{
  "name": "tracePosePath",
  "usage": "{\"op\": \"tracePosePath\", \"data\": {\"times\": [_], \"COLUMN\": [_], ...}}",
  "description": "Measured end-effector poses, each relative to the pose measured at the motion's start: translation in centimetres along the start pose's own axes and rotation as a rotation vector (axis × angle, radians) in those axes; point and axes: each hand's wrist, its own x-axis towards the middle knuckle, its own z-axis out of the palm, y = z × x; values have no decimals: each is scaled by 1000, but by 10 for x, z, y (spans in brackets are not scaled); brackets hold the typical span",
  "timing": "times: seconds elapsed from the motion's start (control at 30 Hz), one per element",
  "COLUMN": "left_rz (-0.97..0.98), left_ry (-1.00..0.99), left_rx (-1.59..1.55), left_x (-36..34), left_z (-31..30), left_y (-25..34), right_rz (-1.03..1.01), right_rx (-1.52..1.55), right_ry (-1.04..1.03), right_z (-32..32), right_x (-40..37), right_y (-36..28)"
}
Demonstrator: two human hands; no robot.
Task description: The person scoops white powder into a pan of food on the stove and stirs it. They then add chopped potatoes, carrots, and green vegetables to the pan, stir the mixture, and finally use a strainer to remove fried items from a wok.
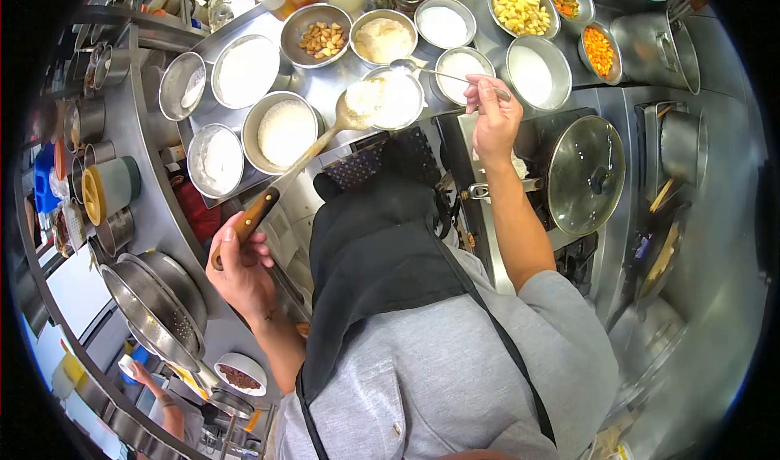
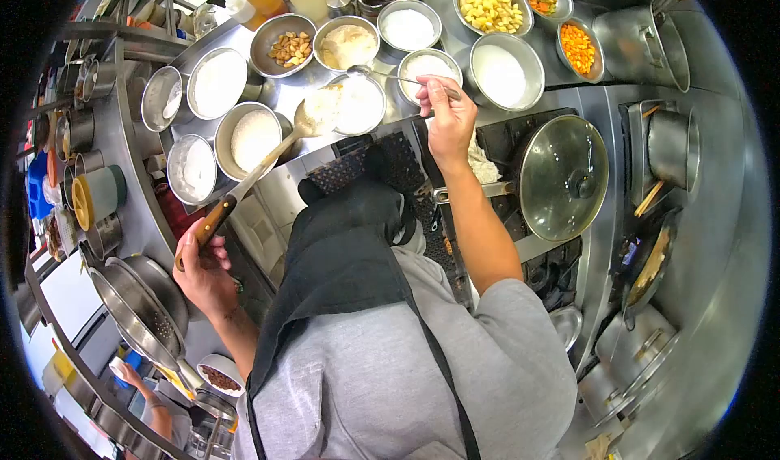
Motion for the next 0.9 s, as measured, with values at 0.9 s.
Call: {"op": "tracePosePath", "data": {"times": [0.9], "left_rz": [-20], "left_ry": [19], "left_rx": [-72], "left_x": [-9], "left_z": [-33], "left_y": [-24], "right_rz": [390], "right_rx": [234], "right_ry": [-63], "right_z": [-1], "right_x": [-18], "right_y": [-3]}}
